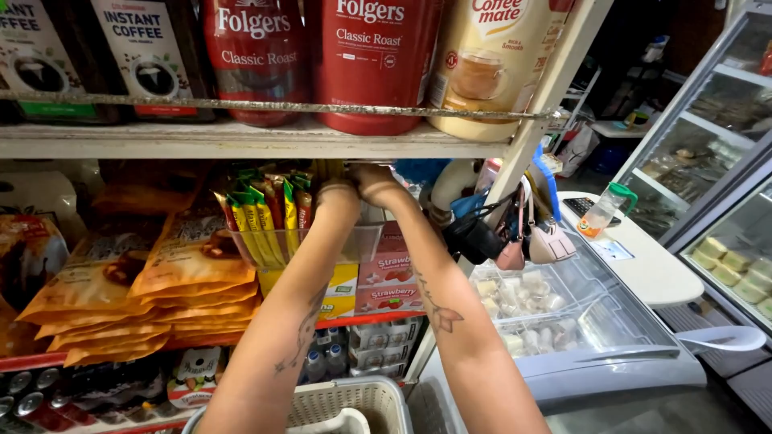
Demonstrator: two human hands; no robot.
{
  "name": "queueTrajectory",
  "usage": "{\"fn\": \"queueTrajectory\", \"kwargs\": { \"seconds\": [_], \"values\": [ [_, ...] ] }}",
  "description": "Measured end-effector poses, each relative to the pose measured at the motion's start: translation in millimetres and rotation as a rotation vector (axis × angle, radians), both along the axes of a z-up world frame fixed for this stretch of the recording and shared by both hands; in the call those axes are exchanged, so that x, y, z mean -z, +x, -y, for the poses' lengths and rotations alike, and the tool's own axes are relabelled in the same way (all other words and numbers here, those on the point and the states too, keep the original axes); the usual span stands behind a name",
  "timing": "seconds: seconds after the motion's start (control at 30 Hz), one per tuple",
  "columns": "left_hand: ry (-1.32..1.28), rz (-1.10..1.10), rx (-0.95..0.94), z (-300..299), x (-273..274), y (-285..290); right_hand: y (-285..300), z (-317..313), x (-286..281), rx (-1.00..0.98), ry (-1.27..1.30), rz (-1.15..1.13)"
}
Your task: Stocking instant coffee sachets onto a store shelf from a basket.
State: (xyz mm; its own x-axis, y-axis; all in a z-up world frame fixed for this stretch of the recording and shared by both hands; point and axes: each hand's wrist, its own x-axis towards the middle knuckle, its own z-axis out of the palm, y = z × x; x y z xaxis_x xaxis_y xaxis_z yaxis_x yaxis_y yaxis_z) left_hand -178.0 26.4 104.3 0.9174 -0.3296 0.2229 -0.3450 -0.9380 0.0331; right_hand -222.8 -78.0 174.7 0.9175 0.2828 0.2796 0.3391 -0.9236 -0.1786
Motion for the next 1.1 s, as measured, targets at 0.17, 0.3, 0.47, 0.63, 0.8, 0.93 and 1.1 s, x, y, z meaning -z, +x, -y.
{"fn": "queueTrajectory", "kwargs": {
  "seconds": [0.17, 0.3, 0.47, 0.63, 0.8, 0.93, 1.1],
  "values": [
    [0.036, -0.065, -0.004, 4, 7, 11, -6, 0, 2, 0.072, -0.045, -0.100],
    [0.157, -0.050, 0.015, 7, 30, 33, -15, -3, -3, 0.074, -0.057, -0.084],
    [0.277, 0.168, 0.046, -7, 8, -4, -29, -9, -15, 0.071, 0.007, -0.047],
    [0.047, 0.228, -0.016, -21, -21, -59, -37, -6, -14, 0.108, 0.054, -0.085],
    [-0.146, 0.239, 0.135, -45, -118, -185, -85, 6, -12, -0.047, 0.272, 0.247],
    [-0.329, 0.265, 0.203, -92, -135, -293, -242, -26, -38, -0.235, 0.385, 0.648],
    [-0.364, -0.053, 0.114, -171, -25, -364, -354, -43, 68, -0.007, 0.825, -0.090]
  ]
}}
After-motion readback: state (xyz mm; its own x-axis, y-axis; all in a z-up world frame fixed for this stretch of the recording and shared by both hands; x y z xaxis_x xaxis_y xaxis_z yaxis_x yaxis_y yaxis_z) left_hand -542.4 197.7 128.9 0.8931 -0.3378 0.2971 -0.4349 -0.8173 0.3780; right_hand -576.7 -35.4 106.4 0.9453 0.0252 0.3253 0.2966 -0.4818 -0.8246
